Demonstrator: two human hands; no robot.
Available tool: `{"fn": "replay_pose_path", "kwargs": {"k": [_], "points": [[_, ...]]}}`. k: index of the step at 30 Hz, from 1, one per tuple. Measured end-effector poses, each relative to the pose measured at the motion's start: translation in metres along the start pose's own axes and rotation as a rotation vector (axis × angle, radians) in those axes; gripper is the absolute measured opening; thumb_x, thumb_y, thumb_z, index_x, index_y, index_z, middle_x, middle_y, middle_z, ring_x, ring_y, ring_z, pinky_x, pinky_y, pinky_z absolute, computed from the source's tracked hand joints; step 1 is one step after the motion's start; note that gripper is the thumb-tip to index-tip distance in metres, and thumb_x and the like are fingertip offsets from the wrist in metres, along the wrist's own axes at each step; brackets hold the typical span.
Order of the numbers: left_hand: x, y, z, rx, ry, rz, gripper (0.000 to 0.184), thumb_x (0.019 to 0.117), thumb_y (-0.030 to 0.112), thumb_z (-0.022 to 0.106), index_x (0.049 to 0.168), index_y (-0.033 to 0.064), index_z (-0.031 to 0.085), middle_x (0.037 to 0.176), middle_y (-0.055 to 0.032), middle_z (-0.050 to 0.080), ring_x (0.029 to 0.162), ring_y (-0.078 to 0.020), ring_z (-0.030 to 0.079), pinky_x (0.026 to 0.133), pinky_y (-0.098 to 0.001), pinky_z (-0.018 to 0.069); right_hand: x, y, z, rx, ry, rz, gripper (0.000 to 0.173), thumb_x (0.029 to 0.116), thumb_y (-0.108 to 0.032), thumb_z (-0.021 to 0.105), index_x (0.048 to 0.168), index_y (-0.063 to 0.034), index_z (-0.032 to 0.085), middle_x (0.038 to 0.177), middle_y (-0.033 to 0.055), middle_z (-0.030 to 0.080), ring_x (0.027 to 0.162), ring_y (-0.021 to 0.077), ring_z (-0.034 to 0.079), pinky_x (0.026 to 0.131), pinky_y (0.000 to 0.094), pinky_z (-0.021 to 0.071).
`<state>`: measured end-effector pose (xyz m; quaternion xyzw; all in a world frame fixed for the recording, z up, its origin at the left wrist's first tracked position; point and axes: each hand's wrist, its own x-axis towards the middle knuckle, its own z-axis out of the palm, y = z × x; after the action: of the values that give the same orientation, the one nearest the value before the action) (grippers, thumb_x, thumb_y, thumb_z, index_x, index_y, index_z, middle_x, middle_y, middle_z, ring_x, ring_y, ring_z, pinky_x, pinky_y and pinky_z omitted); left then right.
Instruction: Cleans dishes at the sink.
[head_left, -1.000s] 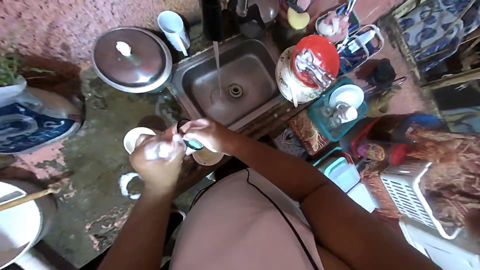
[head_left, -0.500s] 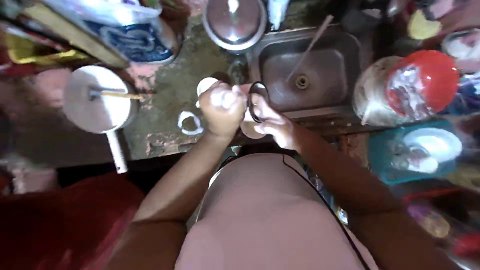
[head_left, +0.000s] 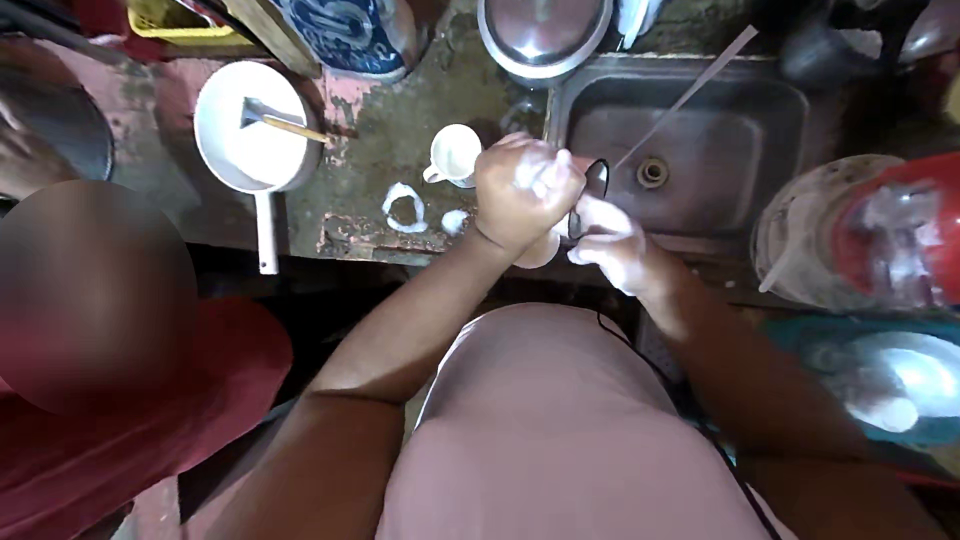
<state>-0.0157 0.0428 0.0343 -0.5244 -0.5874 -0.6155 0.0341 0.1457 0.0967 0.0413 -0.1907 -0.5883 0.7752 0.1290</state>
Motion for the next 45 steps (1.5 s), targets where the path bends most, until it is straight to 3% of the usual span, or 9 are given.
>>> {"fn": "replay_pose_path", "kwargs": {"k": [3, 7, 11, 15, 18, 23, 35, 39, 45], "points": [[0.001, -0.004, 0.003, 0.010, -0.014, -0.004, 0.035, 0.0859, 0.011, 0.066, 0.056, 0.0081, 0.048, 0.054, -0.0068, 0.052, 0.055, -0.0169, 0.056, 0.054, -0.0335, 0.0464, -0.002, -0.006, -0.013, -0.368, -0.056, -0.021, 0.039, 0.0824, -0.013, 0.068, 0.120, -0.0046, 0.068, 0.121, 0.0051, 0.067, 0.115, 0.0089, 0.062, 0.098, 0.0279, 0.0540], [-0.004, -0.007, 0.012, 0.027, 0.016, -0.025, 0.035, 0.0872, 0.013, 0.066, 0.057, 0.0086, 0.050, 0.056, -0.0055, 0.053, 0.056, -0.0161, 0.058, 0.056, -0.0331, 0.0485, -0.014, -0.002, -0.023, -0.633, -0.114, 0.006, 0.070, 0.0824, -0.027, 0.071, 0.146, -0.0020, 0.054, 0.146, 0.0138, 0.057, 0.140, 0.0216, 0.048, 0.121, 0.0498, 0.0305], [-0.013, -0.012, 0.023, 0.104, -0.065, 0.035, 0.036, 0.0903, 0.016, 0.064, 0.058, 0.0077, 0.050, 0.056, -0.0070, 0.053, 0.057, -0.0186, 0.057, 0.057, -0.0349, 0.0469, -0.012, 0.003, -0.007, -0.152, -0.023, 0.086, 0.063, 0.0817, -0.003, 0.067, 0.142, -0.0010, 0.050, 0.130, 0.0071, 0.065, 0.120, 0.0077, 0.061, 0.101, 0.0267, 0.0536], [-0.012, -0.024, 0.017, 0.136, -0.096, 0.089, 0.036, 0.0909, 0.015, 0.064, 0.059, 0.0069, 0.051, 0.057, -0.0084, 0.055, 0.058, -0.0193, 0.059, 0.057, -0.0350, 0.0480, -0.013, 0.010, -0.015, 0.343, 0.077, 0.056, 0.067, 0.0857, -0.001, 0.053, 0.151, 0.0021, 0.040, 0.146, 0.0123, 0.055, 0.130, 0.0156, 0.056, 0.108, 0.0336, 0.0495], [-0.002, -0.035, 0.012, 0.102, -0.022, 0.025, 0.034, 0.0906, 0.012, 0.064, 0.060, 0.0077, 0.051, 0.059, -0.0080, 0.057, 0.058, -0.0170, 0.061, 0.055, -0.0336, 0.0498, -0.008, 0.017, -0.018, 0.319, 0.030, -0.053, 0.066, 0.0895, -0.004, 0.049, 0.154, 0.0052, 0.037, 0.159, 0.0168, 0.043, 0.143, 0.0240, 0.045, 0.119, 0.0422, 0.0405], [0.004, -0.039, 0.011, -0.082, 0.016, -0.109, 0.029, 0.0915, 0.011, 0.065, 0.066, 0.0101, 0.052, 0.061, -0.0042, 0.058, 0.056, -0.0135, 0.060, 0.053, -0.0336, 0.0526, 0.002, 0.006, 0.021, -0.044, 0.033, -0.035, 0.077, 0.0985, -0.009, 0.057, 0.162, 0.0025, 0.015, 0.163, 0.0173, 0.034, 0.146, 0.0150, 0.042, 0.118, 0.0287, 0.0419], [0.034, -0.069, -0.051, -0.410, -0.088, -0.403, 0.036, 0.0975, 0.008, 0.061, 0.067, 0.0187, 0.046, 0.059, 0.0061, 0.053, 0.052, -0.0086, 0.055, 0.053, -0.0299, 0.0529, 0.024, -0.012, 0.034, -0.973, -0.056, -0.183, 0.053, 0.0942, 0.002, 0.054, 0.145, -0.0109, 0.060, 0.150, 0.0045, 0.057, 0.147, 0.0212, 0.044, 0.127, 0.0465, 0.0258], [0.041, -0.073, -0.062, -0.468, -0.060, -0.539, 0.035, 0.0970, 0.009, 0.062, 0.068, 0.0163, 0.044, 0.058, 0.0031, 0.050, 0.053, -0.0116, 0.053, 0.056, -0.0319, 0.0520, 0.039, -0.004, 0.047, -1.253, 0.055, -0.329, 0.043, 0.0982, -0.006, 0.051, 0.137, -0.0165, 0.067, 0.138, 0.0032, 0.067, 0.136, 0.0250, 0.055, 0.117, 0.0538, 0.0374], [0.047, -0.069, -0.070, -0.770, -0.177, -1.055, 0.017, 0.1048, 0.023, 0.057, 0.107, 0.0067, 0.053, 0.090, -0.0110, 0.064, 0.083, -0.0240, 0.066, 0.077, -0.0463, 0.0598, 0.050, 0.016, 0.054, -1.343, 0.273, -0.640, 0.039, 0.0920, -0.036, 0.054, 0.118, -0.0131, 0.071, 0.111, 0.0128, 0.070, 0.116, 0.0370, 0.058, 0.096, 0.0573, 0.0400]]}}
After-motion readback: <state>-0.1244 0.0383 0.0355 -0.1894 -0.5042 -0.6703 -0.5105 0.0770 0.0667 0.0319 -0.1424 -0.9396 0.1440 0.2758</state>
